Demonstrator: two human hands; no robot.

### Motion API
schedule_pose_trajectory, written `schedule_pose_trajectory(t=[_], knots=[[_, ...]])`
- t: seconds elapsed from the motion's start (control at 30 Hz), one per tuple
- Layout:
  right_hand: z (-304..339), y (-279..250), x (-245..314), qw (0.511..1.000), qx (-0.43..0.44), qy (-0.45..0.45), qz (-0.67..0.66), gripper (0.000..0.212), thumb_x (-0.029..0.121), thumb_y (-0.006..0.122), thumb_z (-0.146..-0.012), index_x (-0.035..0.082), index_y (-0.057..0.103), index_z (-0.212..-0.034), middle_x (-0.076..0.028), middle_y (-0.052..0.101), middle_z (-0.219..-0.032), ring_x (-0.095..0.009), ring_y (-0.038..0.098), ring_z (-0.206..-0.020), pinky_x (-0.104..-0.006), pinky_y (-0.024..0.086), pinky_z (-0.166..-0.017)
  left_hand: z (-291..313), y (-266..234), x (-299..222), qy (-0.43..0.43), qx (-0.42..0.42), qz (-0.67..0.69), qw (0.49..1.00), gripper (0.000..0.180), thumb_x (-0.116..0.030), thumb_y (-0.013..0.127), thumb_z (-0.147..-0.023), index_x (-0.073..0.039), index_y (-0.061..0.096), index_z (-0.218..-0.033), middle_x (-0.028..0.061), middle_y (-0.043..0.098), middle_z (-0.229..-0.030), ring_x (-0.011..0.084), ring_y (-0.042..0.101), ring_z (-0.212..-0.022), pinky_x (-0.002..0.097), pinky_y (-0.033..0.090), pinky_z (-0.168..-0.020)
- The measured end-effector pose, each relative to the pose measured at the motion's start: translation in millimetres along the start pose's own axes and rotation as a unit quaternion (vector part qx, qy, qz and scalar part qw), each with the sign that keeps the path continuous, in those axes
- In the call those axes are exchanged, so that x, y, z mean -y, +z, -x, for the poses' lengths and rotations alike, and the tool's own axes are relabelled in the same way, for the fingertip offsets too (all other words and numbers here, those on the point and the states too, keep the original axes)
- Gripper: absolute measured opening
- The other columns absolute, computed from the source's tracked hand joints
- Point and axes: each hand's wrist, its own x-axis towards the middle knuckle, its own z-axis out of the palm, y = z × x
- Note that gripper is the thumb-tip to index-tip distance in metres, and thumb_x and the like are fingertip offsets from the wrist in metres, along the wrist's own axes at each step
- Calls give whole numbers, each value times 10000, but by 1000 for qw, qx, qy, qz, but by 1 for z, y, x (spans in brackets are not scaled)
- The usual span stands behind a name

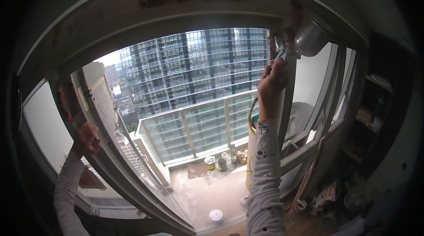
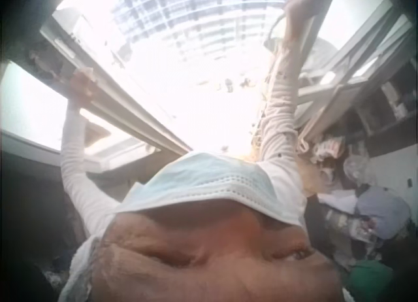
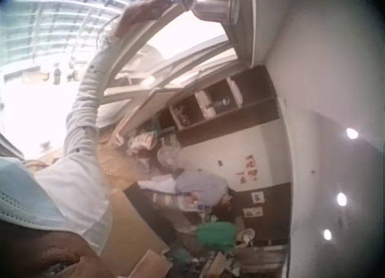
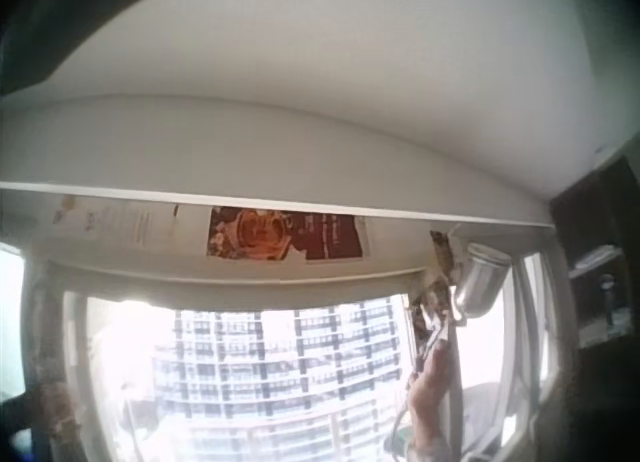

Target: The person uses a pneumatic spray gun to apply white paint to a window frame on a balcony. They systematically cover the vertical and horizontal sections of the frame, pausing briefly to reload the paint cup. The surrounding glass is masked with newspaper to prevent overspray.

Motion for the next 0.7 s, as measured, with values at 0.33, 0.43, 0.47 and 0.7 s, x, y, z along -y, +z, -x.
schedule_pose_trajectory(t=[0.33,0.43,0.47,0.7], knots=[[48,-31,6,992,88,79,-45,821,816,456,-842,37,529,-1093,-13,522,-779,-68,379,-489,-196,276,-440,-27,4,-5,1,43,-41,998,431,-169,727,-704,51,585,-1047,164,607,-934,334,626,-844,443,526,-850],[103,-31,3,979,139,125,-86,996,923,445,-735,14,513,-1136,-37,546,-790,-74,402,-492,-197,290,-438,-21,-3,-8,-27,67,-54,996,438,-178,730,-700,44,592,-1051,155,610,-932,338,623,-856,440,537,-824],[119,-29,4,973,152,142,-103,1043,947,440,-707,4,508,-1148,-46,555,-796,-75,410,-494,-197,294,-433,-19,-8,-10,-37,75,-63,994,448,-181,731,-697,44,590,-1058,156,610,-936,342,620,-861,445,536,-822],[96,-37,5,978,175,115,-12,1012,936,364,-752,-5,512,-1092,-64,517,-751,-91,388,-456,-234,280,-418,-11,-6,-1,-39,91,-56,994,479,-127,692,-689,66,536,-1099,204,568,-956,391,589,-861,514,509,-839]])
